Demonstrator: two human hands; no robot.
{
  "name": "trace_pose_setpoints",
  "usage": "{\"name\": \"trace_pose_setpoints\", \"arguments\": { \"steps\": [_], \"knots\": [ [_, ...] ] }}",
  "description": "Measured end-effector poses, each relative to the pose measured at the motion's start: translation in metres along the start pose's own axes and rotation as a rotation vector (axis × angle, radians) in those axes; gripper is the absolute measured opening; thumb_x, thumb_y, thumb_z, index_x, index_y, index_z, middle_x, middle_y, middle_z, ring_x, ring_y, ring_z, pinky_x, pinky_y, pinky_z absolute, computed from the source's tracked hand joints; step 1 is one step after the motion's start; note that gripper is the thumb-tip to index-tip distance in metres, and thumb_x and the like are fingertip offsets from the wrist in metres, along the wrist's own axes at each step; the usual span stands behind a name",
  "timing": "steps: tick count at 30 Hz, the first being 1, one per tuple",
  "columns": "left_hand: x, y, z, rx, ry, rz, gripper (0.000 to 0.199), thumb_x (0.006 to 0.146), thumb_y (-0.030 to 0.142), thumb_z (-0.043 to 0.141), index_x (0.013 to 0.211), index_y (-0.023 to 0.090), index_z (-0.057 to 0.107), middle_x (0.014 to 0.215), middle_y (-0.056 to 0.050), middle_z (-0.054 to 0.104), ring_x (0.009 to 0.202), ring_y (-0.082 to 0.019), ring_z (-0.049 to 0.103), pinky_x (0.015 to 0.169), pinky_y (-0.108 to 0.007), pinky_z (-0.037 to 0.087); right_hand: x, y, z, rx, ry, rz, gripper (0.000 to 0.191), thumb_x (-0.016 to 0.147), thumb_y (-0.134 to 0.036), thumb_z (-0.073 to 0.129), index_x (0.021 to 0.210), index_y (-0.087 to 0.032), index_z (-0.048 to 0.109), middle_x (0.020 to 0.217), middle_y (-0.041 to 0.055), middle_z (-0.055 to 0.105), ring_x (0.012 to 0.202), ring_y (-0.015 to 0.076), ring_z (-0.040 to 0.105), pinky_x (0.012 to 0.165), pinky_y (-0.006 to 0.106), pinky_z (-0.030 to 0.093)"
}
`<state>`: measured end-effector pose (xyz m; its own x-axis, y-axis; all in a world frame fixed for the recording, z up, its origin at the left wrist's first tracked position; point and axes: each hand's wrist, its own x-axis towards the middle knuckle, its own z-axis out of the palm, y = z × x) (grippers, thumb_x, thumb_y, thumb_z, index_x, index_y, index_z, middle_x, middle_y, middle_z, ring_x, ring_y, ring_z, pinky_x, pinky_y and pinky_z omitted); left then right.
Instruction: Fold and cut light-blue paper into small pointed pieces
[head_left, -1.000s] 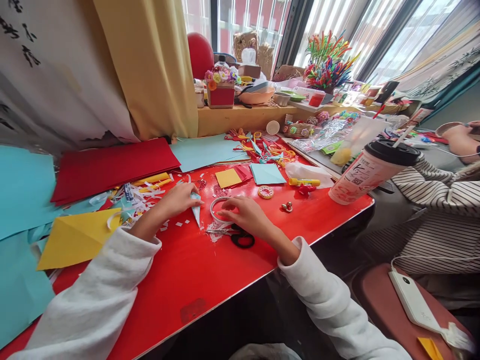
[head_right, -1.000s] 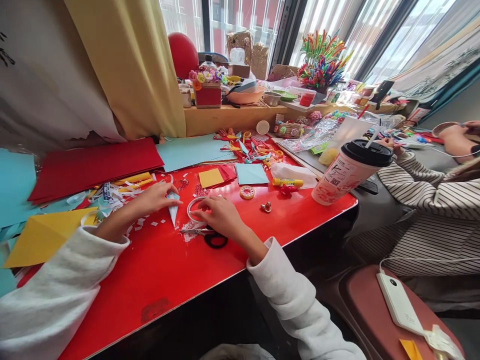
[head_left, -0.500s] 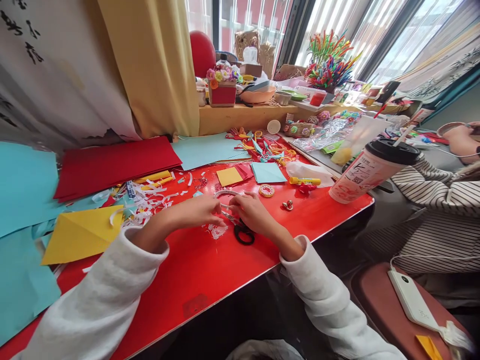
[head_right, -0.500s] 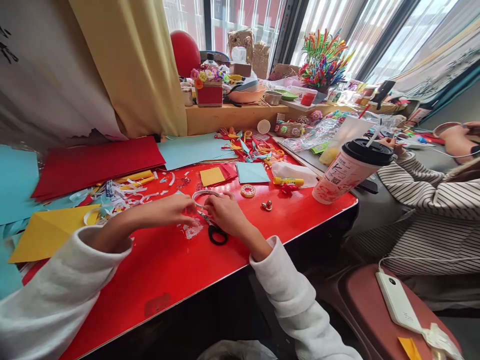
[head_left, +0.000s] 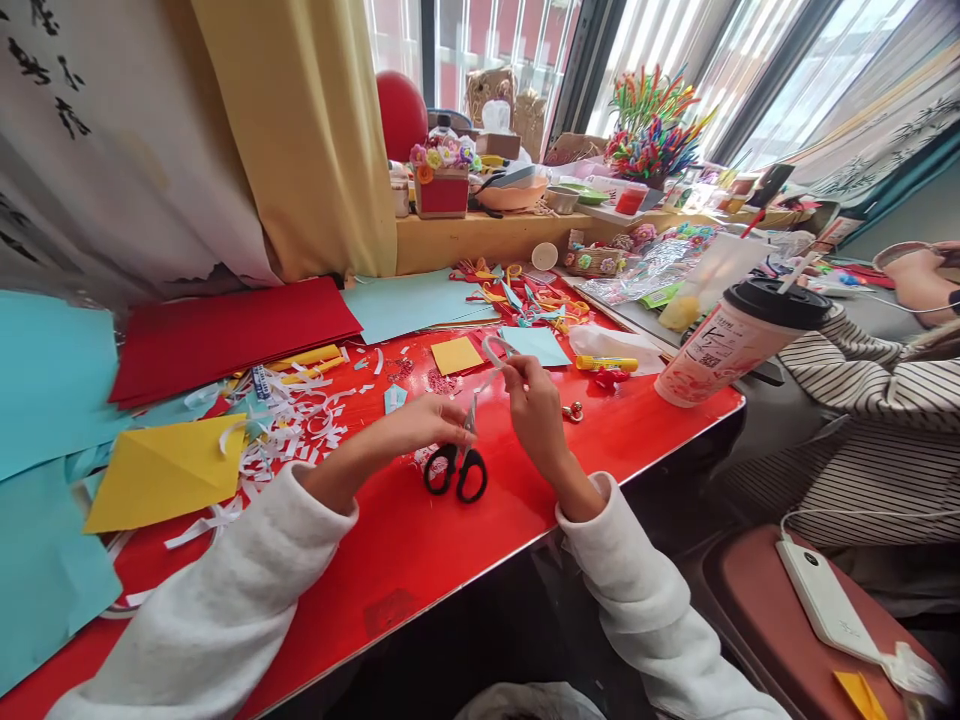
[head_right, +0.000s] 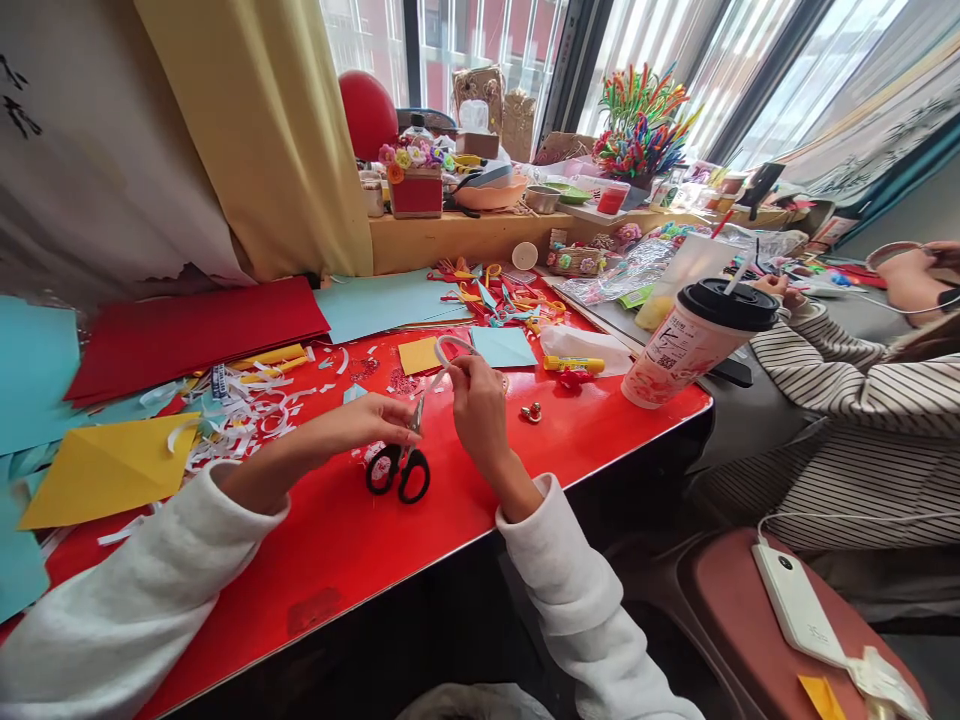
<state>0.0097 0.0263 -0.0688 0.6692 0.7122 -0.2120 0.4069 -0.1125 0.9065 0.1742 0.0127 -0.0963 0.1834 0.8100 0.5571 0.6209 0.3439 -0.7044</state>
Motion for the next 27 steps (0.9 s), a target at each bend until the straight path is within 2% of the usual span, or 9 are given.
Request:
{"name": "trace_pose_setpoints", "arguments": {
  "steps": [4, 6, 9, 11, 12, 15, 18, 23, 27],
  "knots": [
    [-0.013, 0.002, -0.016, 0.227, -0.354, -0.035, 0.013, 0.064, 0.029, 0.059, 0.066, 0.018, 0.065, 0.063, 0.001, 0.062, 0.059, -0.013, 0.054, 0.053, -0.021, 0.037, 0.002, 0.002, -0.003, 0.015, 0.138, 0.027, 0.02, 0.088, -0.034, 0.037, 0.089, -0.019, 0.051, 0.081, 0.005, 0.057, 0.074, 0.0166, 0.048, 0.071, 0.031, 0.036],
    [-0.016, 0.003, -0.017, 0.313, -0.353, -0.056, 0.014, 0.065, 0.031, 0.059, 0.069, 0.019, 0.066, 0.066, 0.001, 0.063, 0.06, -0.014, 0.054, 0.053, -0.021, 0.037, 0.002, 0.001, -0.003, 0.049, 0.128, 0.031, 0.021, 0.088, -0.035, 0.037, 0.09, -0.019, 0.05, 0.078, 0.0038, 0.056, 0.071, 0.0156, 0.048, 0.069, 0.03, 0.036],
    [-0.014, 0.009, -0.014, 0.393, 0.037, -0.007, 0.021, 0.067, 0.038, 0.058, 0.073, 0.019, 0.065, 0.071, -0.002, 0.063, 0.065, -0.015, 0.055, 0.055, -0.022, 0.039, 0.0, -0.001, -0.002, 0.108, 0.047, 0.023, 0.019, 0.088, -0.034, 0.037, 0.089, -0.02, 0.05, 0.071, 0.0011, 0.052, 0.066, 0.0137, 0.047, 0.066, 0.028, 0.037],
    [-0.011, 0.014, -0.011, 0.315, 0.339, 0.068, 0.029, 0.071, 0.044, 0.054, 0.082, 0.019, 0.063, 0.079, -0.004, 0.063, 0.07, -0.016, 0.056, 0.059, -0.024, 0.041, -0.001, -0.004, -0.002, 0.152, -0.033, 0.005, 0.019, 0.088, -0.033, 0.036, 0.088, -0.02, 0.049, 0.068, 0.0002, 0.051, 0.064, 0.0125, 0.047, 0.063, 0.026, 0.037],
    [-0.009, 0.016, -0.01, 0.221, 0.422, 0.093, 0.032, 0.074, 0.046, 0.051, 0.087, 0.018, 0.061, 0.083, -0.005, 0.063, 0.073, -0.016, 0.057, 0.061, -0.025, 0.043, -0.002, -0.005, -0.001, 0.17, -0.072, -0.008, 0.018, 0.088, -0.032, 0.036, 0.088, -0.02, 0.049, 0.068, 0.0001, 0.05, 0.063, 0.0121, 0.047, 0.062, 0.025, 0.037],
    [-0.005, 0.02, -0.008, -0.103, 0.448, 0.119, 0.037, 0.077, 0.045, 0.049, 0.097, 0.015, 0.055, 0.084, -0.007, 0.062, 0.075, -0.016, 0.059, 0.064, -0.028, 0.047, -0.004, -0.009, -0.001, 0.201, -0.159, -0.062, 0.017, 0.088, -0.03, 0.036, 0.087, -0.019, 0.049, 0.069, 0.0003, 0.051, 0.064, 0.0119, 0.048, 0.063, 0.025, 0.038],
    [-0.005, 0.021, -0.008, -0.204, 0.482, 0.17, 0.029, 0.073, 0.035, 0.058, 0.091, 0.013, 0.055, 0.083, -0.007, 0.063, 0.073, -0.015, 0.06, 0.067, -0.029, 0.049, -0.005, -0.01, -0.001, 0.182, -0.194, -0.114, 0.014, 0.087, -0.028, 0.039, 0.086, -0.019, 0.05, 0.071, 0.0015, 0.054, 0.067, 0.0132, 0.05, 0.067, 0.027, 0.04],
    [-0.013, 0.026, -0.007, 0.144, 0.668, 0.305, 0.018, 0.077, 0.025, 0.053, 0.093, 0.019, 0.059, 0.083, -0.002, 0.066, 0.079, -0.015, 0.061, 0.074, -0.027, 0.045, -0.005, -0.009, 0.001, 0.16, -0.205, -0.123, 0.017, 0.086, -0.028, 0.041, 0.091, -0.019, 0.054, 0.084, 0.0061, 0.06, 0.074, 0.0159, 0.054, 0.069, 0.029, 0.041],
    [-0.016, 0.028, -0.006, 0.369, 0.734, 0.303, 0.02, 0.08, 0.023, 0.048, 0.096, 0.021, 0.061, 0.088, -0.001, 0.068, 0.082, -0.016, 0.062, 0.075, -0.025, 0.044, -0.005, -0.01, 0.001, 0.175, -0.204, -0.09, 0.021, 0.086, -0.029, 0.041, 0.094, -0.02, 0.057, 0.088, 0.0055, 0.063, 0.073, 0.0151, 0.054, 0.068, 0.028, 0.042]
  ]
}}
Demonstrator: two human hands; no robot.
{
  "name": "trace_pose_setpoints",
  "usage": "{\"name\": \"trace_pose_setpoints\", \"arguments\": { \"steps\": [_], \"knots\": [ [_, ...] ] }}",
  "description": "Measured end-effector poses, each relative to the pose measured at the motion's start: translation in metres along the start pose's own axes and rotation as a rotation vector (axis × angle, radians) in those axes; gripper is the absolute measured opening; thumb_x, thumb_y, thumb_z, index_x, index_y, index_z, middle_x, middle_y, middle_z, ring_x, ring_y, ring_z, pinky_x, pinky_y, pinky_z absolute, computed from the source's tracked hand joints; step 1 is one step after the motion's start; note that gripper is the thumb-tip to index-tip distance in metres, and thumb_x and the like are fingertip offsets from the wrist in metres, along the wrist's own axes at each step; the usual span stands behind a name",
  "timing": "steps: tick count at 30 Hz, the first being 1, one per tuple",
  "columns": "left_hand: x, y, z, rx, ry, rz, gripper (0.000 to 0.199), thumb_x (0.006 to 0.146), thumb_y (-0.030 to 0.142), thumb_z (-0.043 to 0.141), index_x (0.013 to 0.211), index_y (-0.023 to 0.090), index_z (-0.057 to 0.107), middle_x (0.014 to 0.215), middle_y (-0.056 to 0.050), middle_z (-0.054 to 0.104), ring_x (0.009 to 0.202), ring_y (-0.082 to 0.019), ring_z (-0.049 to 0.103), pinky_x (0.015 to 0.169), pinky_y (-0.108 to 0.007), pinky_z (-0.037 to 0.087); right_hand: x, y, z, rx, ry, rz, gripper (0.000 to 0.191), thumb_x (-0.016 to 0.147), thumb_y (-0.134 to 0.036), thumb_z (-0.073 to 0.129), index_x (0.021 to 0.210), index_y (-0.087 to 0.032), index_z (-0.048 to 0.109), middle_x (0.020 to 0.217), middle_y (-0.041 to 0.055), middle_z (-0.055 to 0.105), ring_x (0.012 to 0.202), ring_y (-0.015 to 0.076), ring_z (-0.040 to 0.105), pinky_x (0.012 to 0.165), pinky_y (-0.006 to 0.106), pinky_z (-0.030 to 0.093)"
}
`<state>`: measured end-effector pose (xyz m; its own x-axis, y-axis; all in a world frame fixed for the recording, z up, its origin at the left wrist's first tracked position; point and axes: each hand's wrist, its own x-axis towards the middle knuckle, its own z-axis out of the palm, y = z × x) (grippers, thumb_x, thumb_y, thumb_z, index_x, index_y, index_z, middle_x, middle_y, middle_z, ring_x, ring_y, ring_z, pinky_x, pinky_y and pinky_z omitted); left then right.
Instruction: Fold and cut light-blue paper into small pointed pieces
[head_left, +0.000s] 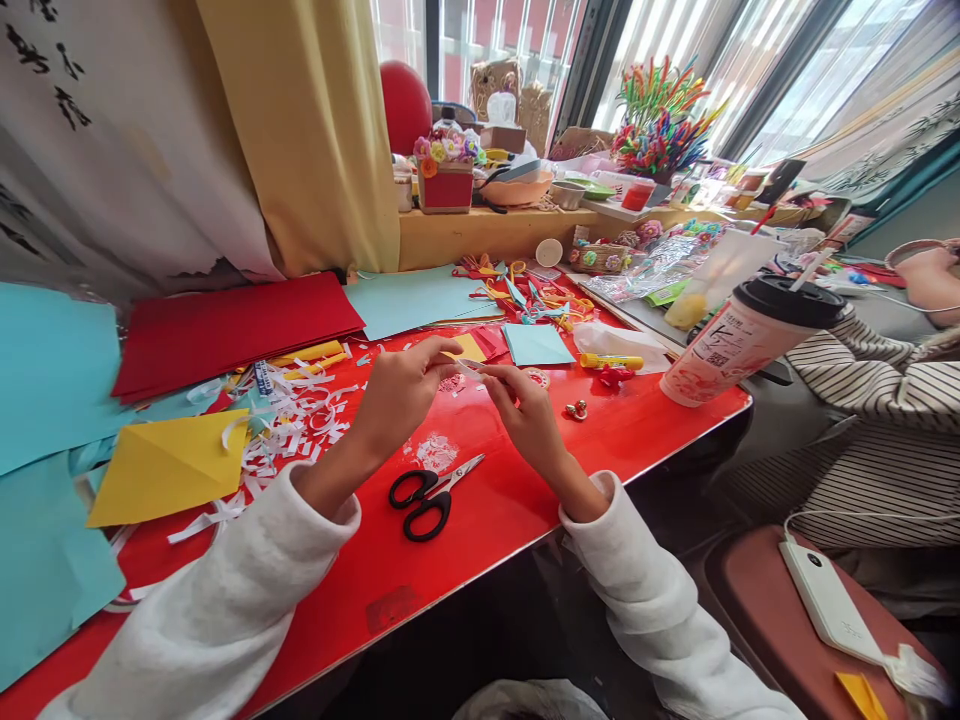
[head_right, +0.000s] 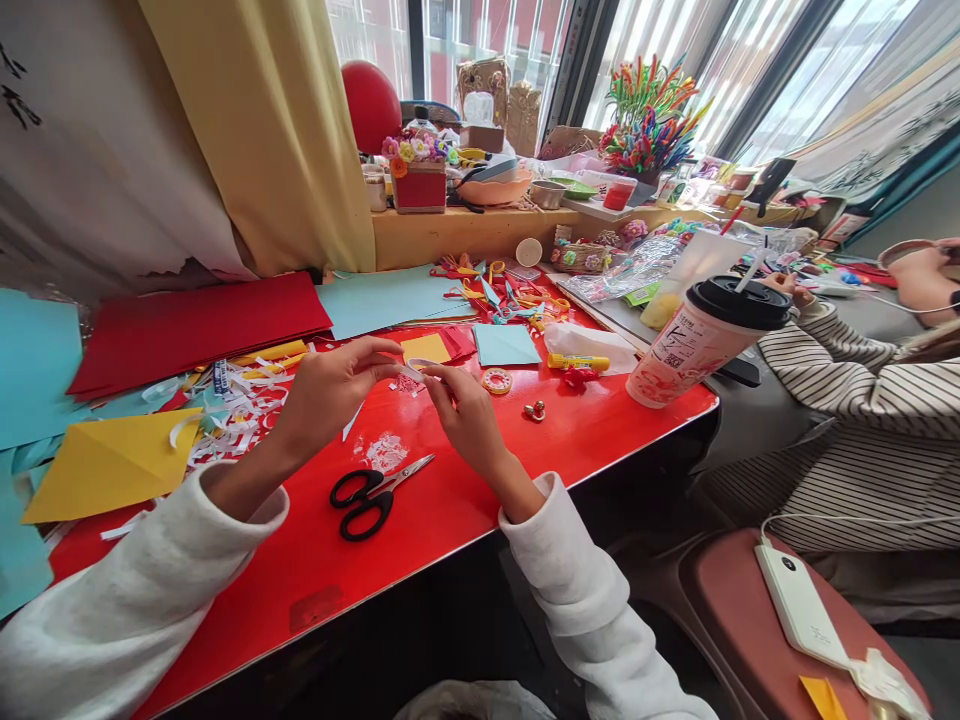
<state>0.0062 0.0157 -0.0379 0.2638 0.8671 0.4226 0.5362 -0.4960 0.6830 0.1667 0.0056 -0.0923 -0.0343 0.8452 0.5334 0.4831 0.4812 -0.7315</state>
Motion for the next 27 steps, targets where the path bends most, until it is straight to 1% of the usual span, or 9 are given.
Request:
{"name": "trace_pose_setpoints", "arguments": {
  "steps": [3, 5, 9, 12, 15, 18, 21, 24, 27],
  "knots": [
    [0.001, -0.001, 0.0, 0.066, -0.005, 0.03, 0.022, 0.081, 0.024, 0.047, 0.097, 0.021, 0.062, 0.094, -0.001, 0.067, 0.083, -0.016, 0.062, 0.075, -0.025, 0.044, 0.0, -0.002, 0.0, 0.013, 0.004, 0.02, 0.026, 0.084, -0.032, 0.046, 0.105, -0.021, 0.056, 0.095, 0.0052, 0.063, 0.073, 0.0144, 0.055, 0.069, 0.028, 0.043],
    [0.001, -0.002, 0.001, 0.102, -0.009, 0.045, 0.024, 0.082, 0.026, 0.046, 0.099, 0.021, 0.062, 0.096, -0.001, 0.067, 0.083, -0.016, 0.062, 0.074, -0.024, 0.044, 0.001, -0.002, 0.0, 0.005, -0.004, 0.008, 0.029, 0.083, -0.033, 0.049, 0.109, -0.023, 0.056, 0.098, 0.005, 0.063, 0.079, 0.0157, 0.056, 0.072, 0.03, 0.043],
    [0.0, -0.007, 0.004, 0.185, -0.018, 0.092, 0.027, 0.085, 0.028, 0.042, 0.103, 0.021, 0.06, 0.098, -0.003, 0.067, 0.083, -0.017, 0.062, 0.073, -0.025, 0.043, 0.001, -0.001, -0.001, 0.015, -0.026, -0.045, 0.024, 0.084, -0.03, 0.047, 0.103, -0.023, 0.061, 0.092, 0.0044, 0.065, 0.086, 0.0174, 0.056, 0.078, 0.033, 0.043],
    [0.002, -0.013, 0.003, 0.261, -0.027, 0.107, 0.032, 0.086, 0.03, 0.039, 0.111, 0.02, 0.056, 0.101, -0.006, 0.065, 0.084, -0.019, 0.061, 0.074, -0.027, 0.042, 0.001, 0.001, -0.001, 0.082, -0.021, -0.027, 0.025, 0.084, -0.029, 0.048, 0.103, -0.023, 0.062, 0.095, 0.0043, 0.065, 0.087, 0.0169, 0.057, 0.078, 0.033, 0.044],
    [0.005, -0.015, -0.003, 0.321, 0.003, 0.1, 0.035, 0.088, 0.029, 0.033, 0.117, 0.019, 0.05, 0.106, -0.008, 0.062, 0.091, -0.02, 0.058, 0.079, -0.029, 0.04, 0.0, 0.002, -0.002, 0.133, 0.005, 0.008, 0.025, 0.084, -0.029, 0.047, 0.103, -0.024, 0.062, 0.098, 0.0039, 0.065, 0.09, 0.0167, 0.057, 0.079, 0.033, 0.045],
    [0.009, -0.011, -0.009, 0.287, -0.047, 0.139, 0.032, 0.087, 0.032, 0.036, 0.107, 0.016, 0.056, 0.106, -0.008, 0.06, 0.097, -0.02, 0.054, 0.084, -0.029, 0.038, 0.0, 0.002, -0.003, 0.162, 0.017, 0.019, 0.024, 0.084, -0.03, 0.049, 0.103, -0.024, 0.062, 0.098, 0.0035, 0.064, 0.089, 0.016, 0.057, 0.079, 0.032, 0.045],
    [0.009, -0.008, -0.007, 0.186, -0.169, 0.146, 0.026, 0.084, 0.035, 0.043, 0.094, 0.017, 0.059, 0.096, -0.005, 0.062, 0.091, -0.017, 0.055, 0.08, -0.027, 0.039, -0.001, 0.001, -0.003, 0.169, -0.009, 0.014, 0.026, 0.083, -0.03, 0.049, 0.106, -0.025, 0.06, 0.1, 0.0029, 0.064, 0.088, 0.0152, 0.057, 0.078, 0.031, 0.046],
    [0.006, -0.007, -0.002, 0.104, -0.183, 0.114, 0.019, 0.082, 0.033, 0.047, 0.087, 0.018, 0.058, 0.087, -0.003, 0.062, 0.081, -0.015, 0.056, 0.072, -0.025, 0.041, -0.001, 0.0, -0.003, 0.135, -0.035, -0.005, 0.03, 0.084, -0.029, 0.048, 0.112, -0.027, 0.056, 0.101, 0.0024, 0.063, 0.085, 0.0145, 0.057, 0.076, 0.031, 0.045],
    [0.005, -0.008, 0.001, 0.07, -0.163, 0.111, 0.012, 0.081, 0.027, 0.049, 0.08, 0.017, 0.054, 0.081, -0.001, 0.061, 0.075, -0.013, 0.055, 0.069, -0.024, 0.041, -0.001, -0.001, -0.003, 0.078, -0.058, -0.059, 0.033, 0.084, -0.026, 0.048, 0.117, -0.027, 0.053, 0.099, 0.0023, 0.064, 0.085, 0.0147, 0.056, 0.08, 0.033, 0.043]
  ]
}}
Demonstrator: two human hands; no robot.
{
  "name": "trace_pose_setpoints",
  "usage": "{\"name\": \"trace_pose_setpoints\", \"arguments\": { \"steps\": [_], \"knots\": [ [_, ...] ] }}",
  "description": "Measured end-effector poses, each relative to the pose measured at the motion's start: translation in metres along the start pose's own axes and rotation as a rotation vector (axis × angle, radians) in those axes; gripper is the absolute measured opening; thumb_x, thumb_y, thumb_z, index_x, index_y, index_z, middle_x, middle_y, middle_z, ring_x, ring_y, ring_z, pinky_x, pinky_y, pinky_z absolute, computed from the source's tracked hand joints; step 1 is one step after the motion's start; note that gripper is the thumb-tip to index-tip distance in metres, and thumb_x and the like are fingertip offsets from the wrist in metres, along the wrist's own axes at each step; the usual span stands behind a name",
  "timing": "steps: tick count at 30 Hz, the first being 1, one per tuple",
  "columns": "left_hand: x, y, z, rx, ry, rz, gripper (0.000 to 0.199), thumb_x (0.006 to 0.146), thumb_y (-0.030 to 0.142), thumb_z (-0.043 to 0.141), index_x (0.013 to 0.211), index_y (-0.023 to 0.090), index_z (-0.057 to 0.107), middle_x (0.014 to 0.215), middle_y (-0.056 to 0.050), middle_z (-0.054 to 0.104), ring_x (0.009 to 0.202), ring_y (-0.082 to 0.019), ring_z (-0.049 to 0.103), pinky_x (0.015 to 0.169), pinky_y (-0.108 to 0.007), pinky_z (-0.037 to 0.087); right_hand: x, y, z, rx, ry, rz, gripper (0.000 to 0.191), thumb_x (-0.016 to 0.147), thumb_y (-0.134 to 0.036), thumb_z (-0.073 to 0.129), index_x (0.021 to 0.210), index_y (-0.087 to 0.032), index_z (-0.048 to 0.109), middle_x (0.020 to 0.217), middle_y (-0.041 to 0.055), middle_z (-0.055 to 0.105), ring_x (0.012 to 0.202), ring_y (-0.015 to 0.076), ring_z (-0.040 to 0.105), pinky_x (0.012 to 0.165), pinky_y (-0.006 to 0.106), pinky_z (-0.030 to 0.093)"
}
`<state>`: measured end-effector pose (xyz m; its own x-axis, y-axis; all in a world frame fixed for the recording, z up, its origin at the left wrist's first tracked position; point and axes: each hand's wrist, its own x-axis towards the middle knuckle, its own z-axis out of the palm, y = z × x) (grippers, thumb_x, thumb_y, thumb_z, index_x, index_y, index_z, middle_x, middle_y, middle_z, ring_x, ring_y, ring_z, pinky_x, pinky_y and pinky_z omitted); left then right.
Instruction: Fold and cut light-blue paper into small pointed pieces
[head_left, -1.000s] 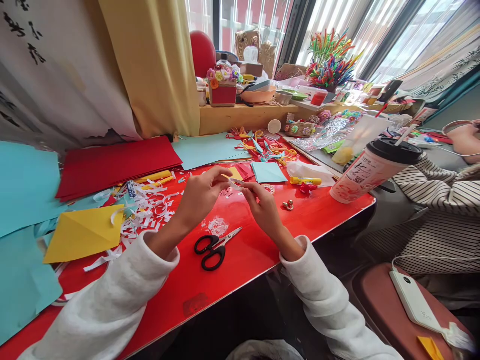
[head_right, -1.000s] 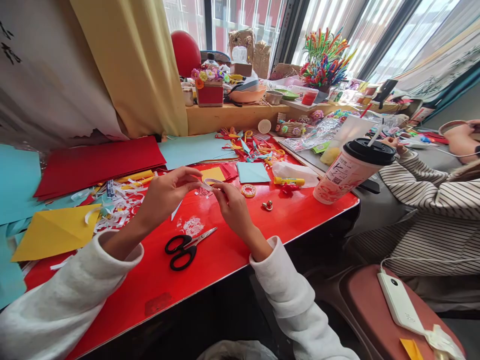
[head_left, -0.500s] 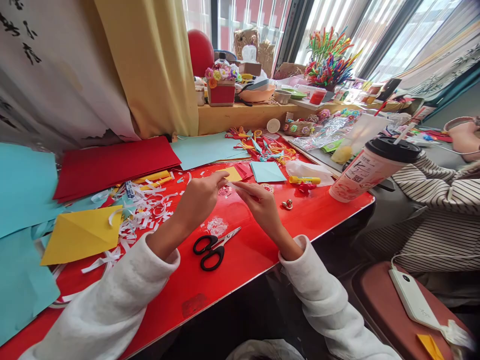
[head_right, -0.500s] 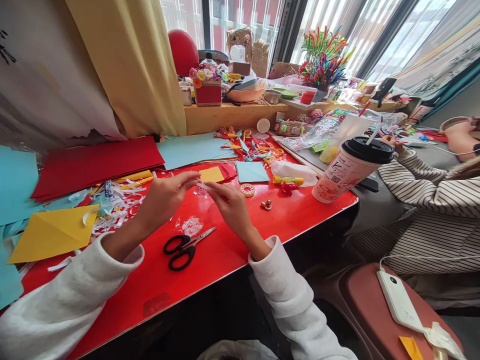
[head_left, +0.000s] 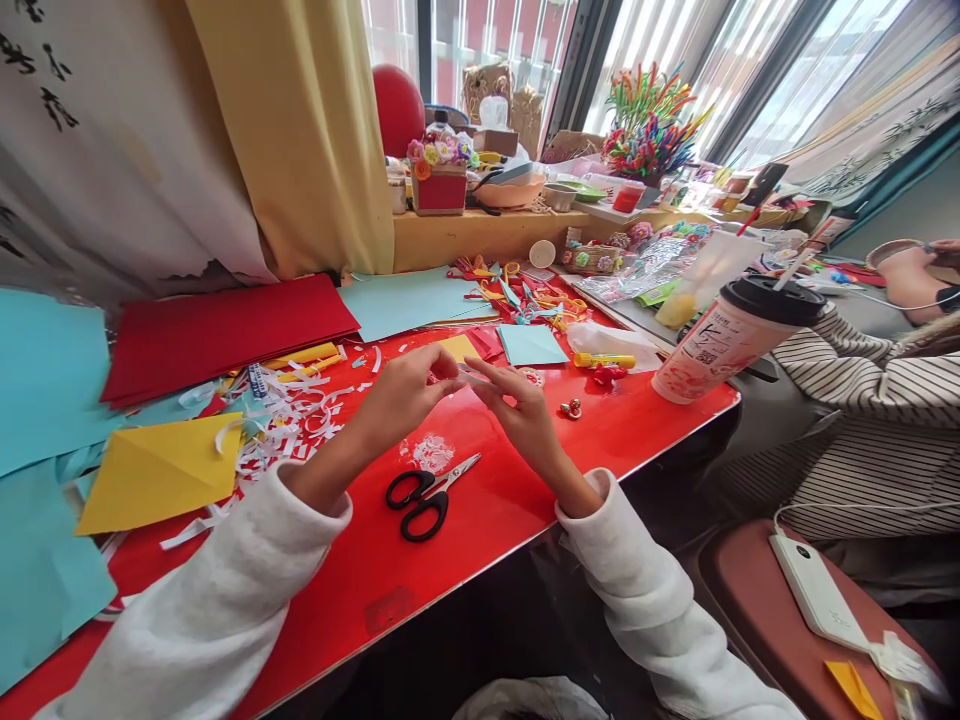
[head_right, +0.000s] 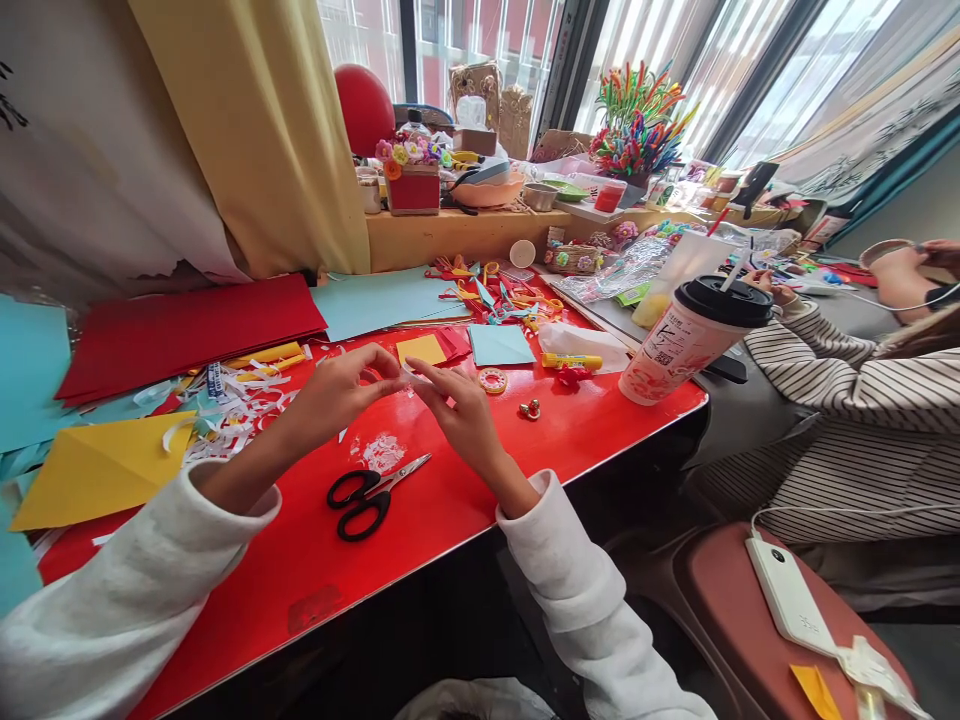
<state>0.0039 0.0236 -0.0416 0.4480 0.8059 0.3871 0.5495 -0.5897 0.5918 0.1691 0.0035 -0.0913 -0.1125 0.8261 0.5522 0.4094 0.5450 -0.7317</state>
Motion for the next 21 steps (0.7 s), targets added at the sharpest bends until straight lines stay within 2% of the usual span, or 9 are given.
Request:
{"name": "trace_pose_setpoints", "arguments": {
  "steps": [4, 9, 14, 18, 21],
  "knots": [
    [0.0, -0.001, 0.001, 0.025, 0.046, 0.072, 0.005, 0.081, 0.021, 0.048, 0.079, 0.017, 0.051, 0.079, -0.001, 0.059, 0.073, -0.012, 0.054, 0.068, -0.025, 0.041, 0.0, 0.003, 0.004, 0.004, -0.022, -0.026, 0.032, 0.086, -0.022, 0.045, 0.116, -0.026, 0.053, 0.087, 0.002, 0.066, 0.085, 0.015, 0.057, 0.082, 0.034, 0.042],
    [0.0, -0.01, 0.0, 0.208, 0.027, 0.209, 0.011, 0.084, 0.02, 0.044, 0.087, 0.016, 0.055, 0.086, -0.004, 0.058, 0.082, -0.015, 0.052, 0.073, -0.027, 0.041, 0.003, 0.008, 0.012, 0.173, -0.062, 0.085, 0.021, 0.085, -0.027, 0.045, 0.1, -0.021, 0.059, 0.086, 0.0041, 0.065, 0.079, 0.0147, 0.062, 0.072, 0.029, 0.048],
    [0.002, -0.013, -0.013, 0.274, 0.003, 0.163, 0.012, 0.083, 0.022, 0.046, 0.083, 0.017, 0.057, 0.083, -0.003, 0.058, 0.081, -0.016, 0.051, 0.072, -0.028, 0.04, 0.02, -0.006, 0.013, 0.111, -0.144, 0.09, 0.018, 0.083, -0.029, 0.048, 0.088, -0.018, 0.061, 0.078, 0.0036, 0.064, 0.073, 0.0139, 0.06, 0.066, 0.026, 0.046],
    [0.005, -0.006, -0.027, 0.309, 0.084, 0.163, 0.011, 0.083, 0.019, 0.045, 0.081, 0.017, 0.055, 0.081, -0.002, 0.058, 0.08, -0.015, 0.05, 0.07, -0.027, 0.04, 0.039, -0.024, 0.01, 0.058, -0.162, 0.012, 0.017, 0.083, -0.025, 0.047, 0.083, -0.017, 0.061, 0.074, 0.0028, 0.063, 0.067, 0.0116, 0.057, 0.062, 0.025, 0.043],
    [0.005, -0.004, -0.033, 0.425, 0.197, 0.226, 0.011, 0.082, 0.014, 0.043, 0.08, 0.017, 0.054, 0.082, -0.003, 0.059, 0.081, -0.016, 0.05, 0.07, -0.028, 0.04, 0.047, -0.034, 0.012, 0.162, -0.154, -0.005, 0.016, 0.082, -0.027, 0.049, 0.08, -0.016, 0.06, 0.07, 0.0014, 0.06, 0.063, 0.0097, 0.054, 0.06, 0.024, 0.042]
  ]
}}
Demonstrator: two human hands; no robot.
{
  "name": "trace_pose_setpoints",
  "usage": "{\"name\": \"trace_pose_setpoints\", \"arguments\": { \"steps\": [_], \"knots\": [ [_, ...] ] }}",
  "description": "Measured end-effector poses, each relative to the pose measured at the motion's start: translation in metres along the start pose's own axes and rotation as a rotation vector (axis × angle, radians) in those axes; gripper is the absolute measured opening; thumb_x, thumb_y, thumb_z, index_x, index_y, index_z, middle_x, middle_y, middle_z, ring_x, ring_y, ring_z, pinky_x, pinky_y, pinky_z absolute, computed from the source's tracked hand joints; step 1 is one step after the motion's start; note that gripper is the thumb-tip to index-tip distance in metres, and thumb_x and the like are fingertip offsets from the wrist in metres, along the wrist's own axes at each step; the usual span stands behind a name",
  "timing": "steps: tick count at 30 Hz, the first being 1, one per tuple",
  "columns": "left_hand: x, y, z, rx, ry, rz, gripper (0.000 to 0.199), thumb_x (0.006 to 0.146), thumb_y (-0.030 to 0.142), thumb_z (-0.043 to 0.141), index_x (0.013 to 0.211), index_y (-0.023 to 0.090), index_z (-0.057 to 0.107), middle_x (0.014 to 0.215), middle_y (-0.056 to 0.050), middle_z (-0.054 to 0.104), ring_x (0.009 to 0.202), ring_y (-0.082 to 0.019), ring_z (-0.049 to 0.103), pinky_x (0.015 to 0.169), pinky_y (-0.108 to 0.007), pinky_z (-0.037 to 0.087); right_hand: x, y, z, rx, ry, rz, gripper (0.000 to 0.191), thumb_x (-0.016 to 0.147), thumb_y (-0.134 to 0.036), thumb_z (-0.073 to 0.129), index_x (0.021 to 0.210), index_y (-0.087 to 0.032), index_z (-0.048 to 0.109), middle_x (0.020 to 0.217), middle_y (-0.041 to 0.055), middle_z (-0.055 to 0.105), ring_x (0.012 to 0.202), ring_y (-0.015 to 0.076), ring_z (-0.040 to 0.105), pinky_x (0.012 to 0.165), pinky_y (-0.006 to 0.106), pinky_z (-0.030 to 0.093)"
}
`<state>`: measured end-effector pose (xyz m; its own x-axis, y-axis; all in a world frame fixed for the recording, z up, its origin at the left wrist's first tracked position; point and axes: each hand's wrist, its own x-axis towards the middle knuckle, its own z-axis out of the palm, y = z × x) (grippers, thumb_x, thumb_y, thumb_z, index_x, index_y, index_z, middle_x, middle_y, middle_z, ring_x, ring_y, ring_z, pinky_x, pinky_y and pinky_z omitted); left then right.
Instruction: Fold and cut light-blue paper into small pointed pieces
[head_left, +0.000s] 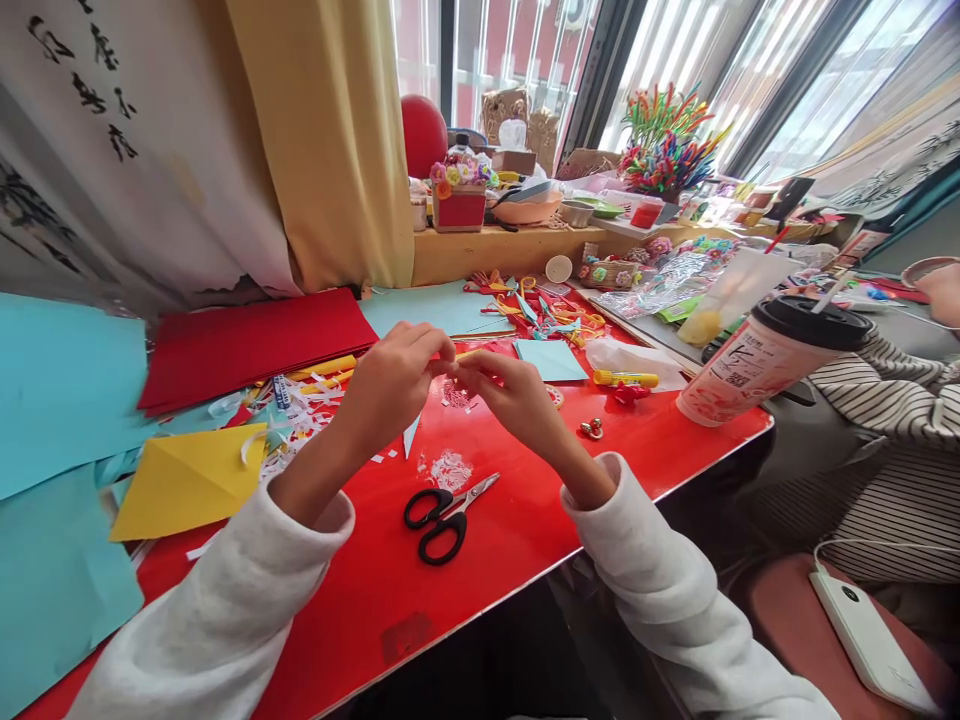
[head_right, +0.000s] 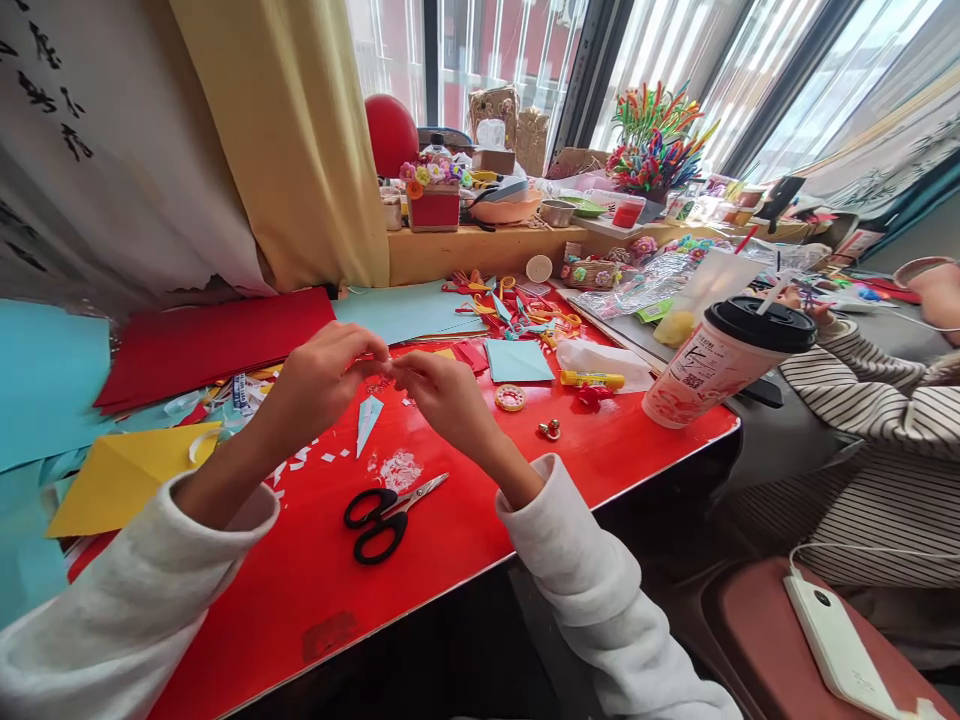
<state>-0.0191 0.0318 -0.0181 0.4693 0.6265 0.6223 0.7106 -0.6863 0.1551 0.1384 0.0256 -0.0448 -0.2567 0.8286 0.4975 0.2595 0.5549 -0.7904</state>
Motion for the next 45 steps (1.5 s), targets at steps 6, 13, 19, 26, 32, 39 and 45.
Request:
{"name": "trace_pose_setpoints", "arguments": {
  "steps": [6, 13, 19, 26, 32, 39, 45],
  "knots": [
    [-0.004, 0.002, -0.005, 0.324, 0.169, 0.237, 0.023, 0.085, 0.011, 0.033, 0.087, 0.017, 0.055, 0.092, -0.007, 0.059, 0.094, -0.023, 0.052, 0.084, -0.045, 0.032, 0.007, 0.0, 0.014, 0.384, 0.012, 0.076, 0.017, 0.079, -0.031, 0.053, 0.076, -0.016, 0.06, 0.064, -0.0005, 0.055, 0.058, 0.0075, 0.049, 0.056, 0.022, 0.042],
    [-0.002, 0.011, -0.035, 0.316, 0.458, 0.151, 0.014, 0.085, 0.018, 0.041, 0.087, 0.021, 0.055, 0.09, -0.002, 0.059, 0.092, -0.018, 0.052, 0.085, -0.039, 0.035, 0.0, 0.039, -0.016, 0.125, 0.455, 0.172, 0.019, 0.079, -0.029, 0.052, 0.086, -0.017, 0.064, 0.065, -0.0007, 0.053, 0.057, 0.0076, 0.046, 0.055, 0.021, 0.037],
    [0.002, -0.018, -0.024, -0.161, 0.105, -0.07, 0.01, 0.081, 0.018, 0.047, 0.085, 0.021, 0.056, 0.081, 0.0, 0.059, 0.074, -0.01, 0.054, 0.072, -0.022, 0.044, -0.036, 0.034, -0.003, -0.215, -0.077, 0.054, 0.031, 0.084, -0.023, 0.041, 0.108, -0.018, 0.06, 0.062, -0.0012, 0.051, 0.057, 0.0087, 0.045, 0.058, 0.023, 0.037],
    [-0.002, -0.028, -0.016, -0.269, -0.107, -0.187, 0.014, 0.079, 0.026, 0.049, 0.089, 0.021, 0.058, 0.076, 0.001, 0.061, 0.065, -0.009, 0.053, 0.06, -0.018, 0.041, -0.06, 0.034, 0.007, -0.426, -0.353, 0.064, 0.08, 0.077, -0.023, 0.053, 0.14, -0.016, 0.005, 0.071, 0.0006, 0.056, 0.064, 0.0136, 0.05, 0.065, 0.028, 0.041],
    [-0.002, -0.024, -0.014, -0.404, -0.315, -0.263, 0.062, 0.076, 0.025, 0.053, 0.132, 0.028, 0.028, 0.078, 0.002, 0.064, 0.066, -0.011, 0.057, 0.066, -0.021, 0.042, -0.043, 0.028, 0.001, -0.296, -0.127, 0.076, 0.037, 0.079, -0.041, 0.051, 0.11, -0.021, 0.056, 0.099, 0.0091, 0.062, 0.092, 0.0211, 0.055, 0.081, 0.038, 0.043],
    [-0.003, -0.027, -0.005, -0.734, -0.432, -0.339, 0.071, 0.078, 0.03, 0.051, 0.137, 0.021, 0.013, 0.089, -0.004, 0.067, 0.085, -0.016, 0.06, 0.078, -0.027, 0.042, -0.008, 0.02, 0.008, 0.301, -0.007, 0.201, 0.026, 0.077, -0.038, 0.055, 0.093, -0.018, 0.059, 0.088, 0.0046, 0.063, 0.074, 0.012, 0.06, 0.065, 0.027, 0.051],
    [-0.004, -0.024, -0.006, -0.747, -0.462, -0.389, 0.069, 0.077, 0.026, 0.05, 0.137, 0.02, 0.016, 0.092, -0.005, 0.067, 0.088, -0.016, 0.059, 0.079, -0.027, 0.04, -0.004, 0.022, 0.019, 0.137, 0.044, 0.131, 0.017, 0.081, -0.032, 0.049, 0.077, -0.017, 0.055, 0.07, 0.0011, 0.06, 0.06, 0.0096, 0.055, 0.057, 0.024, 0.046]
  ]
}}
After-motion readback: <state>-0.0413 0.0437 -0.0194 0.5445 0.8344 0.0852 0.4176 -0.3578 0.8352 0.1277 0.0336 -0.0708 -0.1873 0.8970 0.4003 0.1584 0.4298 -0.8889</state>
